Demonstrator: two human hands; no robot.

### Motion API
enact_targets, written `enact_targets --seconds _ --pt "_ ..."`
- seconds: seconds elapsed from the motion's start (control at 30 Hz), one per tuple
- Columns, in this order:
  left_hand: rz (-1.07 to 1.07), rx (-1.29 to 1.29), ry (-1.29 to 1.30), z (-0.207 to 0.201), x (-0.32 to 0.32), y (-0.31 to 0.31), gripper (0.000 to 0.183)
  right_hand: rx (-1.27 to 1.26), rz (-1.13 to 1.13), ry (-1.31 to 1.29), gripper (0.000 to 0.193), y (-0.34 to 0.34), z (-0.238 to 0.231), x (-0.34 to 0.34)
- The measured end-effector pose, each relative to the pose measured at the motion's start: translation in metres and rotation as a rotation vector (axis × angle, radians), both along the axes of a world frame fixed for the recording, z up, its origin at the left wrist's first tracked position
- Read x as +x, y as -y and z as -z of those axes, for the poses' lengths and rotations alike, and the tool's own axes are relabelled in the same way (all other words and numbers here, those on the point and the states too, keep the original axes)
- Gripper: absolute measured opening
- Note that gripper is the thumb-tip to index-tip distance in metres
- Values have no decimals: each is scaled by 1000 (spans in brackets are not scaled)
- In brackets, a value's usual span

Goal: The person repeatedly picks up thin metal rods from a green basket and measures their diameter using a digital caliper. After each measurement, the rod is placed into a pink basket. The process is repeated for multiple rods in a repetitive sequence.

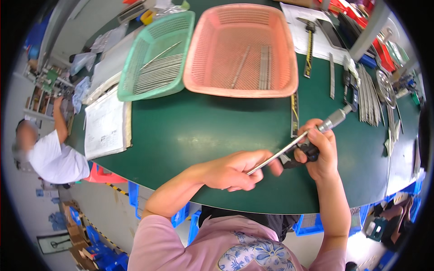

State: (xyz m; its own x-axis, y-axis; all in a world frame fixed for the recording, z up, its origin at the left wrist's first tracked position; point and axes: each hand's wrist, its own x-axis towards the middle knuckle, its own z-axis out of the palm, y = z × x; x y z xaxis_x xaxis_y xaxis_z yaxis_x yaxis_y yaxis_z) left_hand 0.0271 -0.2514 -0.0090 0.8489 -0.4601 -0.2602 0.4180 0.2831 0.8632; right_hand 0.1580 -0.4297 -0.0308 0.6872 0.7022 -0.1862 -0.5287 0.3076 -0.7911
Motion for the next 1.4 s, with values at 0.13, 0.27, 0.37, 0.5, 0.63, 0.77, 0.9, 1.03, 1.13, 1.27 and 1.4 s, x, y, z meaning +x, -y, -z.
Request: enact_targets --seconds 0.13,0.27,0.37,0.5,0.63,0.77,0.9,1.03,1.13,1.27,1.4 --pt "-302 -380 112 -3 -1 -10 72 52 22 -60 12 1 1 -1" --pt "-426 -372 424 4 3 -7 59 4 -13 -132 11 -3 -2 -11" --pt "-523 -11 301 21 4 15 38 -44 -132 -79 13 -4 0 -15" --pt "-629 -8 241 37 11 26 21 -118 -205 -12 22 -9 1 -21" --pt "-598 -51 183 36 10 22 19 -51 -120 -166 64 -3 -3 -1" --pt "-562 21 204 38 9 28 16 64 -136 -256 66 1 -5 7" --pt "-538 43 204 39 8 30 17 77 -165 -280 66 1 -4 6" --pt "-501 6 219 40 9 27 18 60 -156 -266 61 1 -6 4" --pt "-487 2 223 40 10 27 19 38 -152 -257 58 0 -8 4" --pt "-471 10 228 40 9 28 18 58 -185 -286 64 0 -7 5" --pt "-452 -5 231 40 10 28 18 77 -182 -275 60 0 -6 3"
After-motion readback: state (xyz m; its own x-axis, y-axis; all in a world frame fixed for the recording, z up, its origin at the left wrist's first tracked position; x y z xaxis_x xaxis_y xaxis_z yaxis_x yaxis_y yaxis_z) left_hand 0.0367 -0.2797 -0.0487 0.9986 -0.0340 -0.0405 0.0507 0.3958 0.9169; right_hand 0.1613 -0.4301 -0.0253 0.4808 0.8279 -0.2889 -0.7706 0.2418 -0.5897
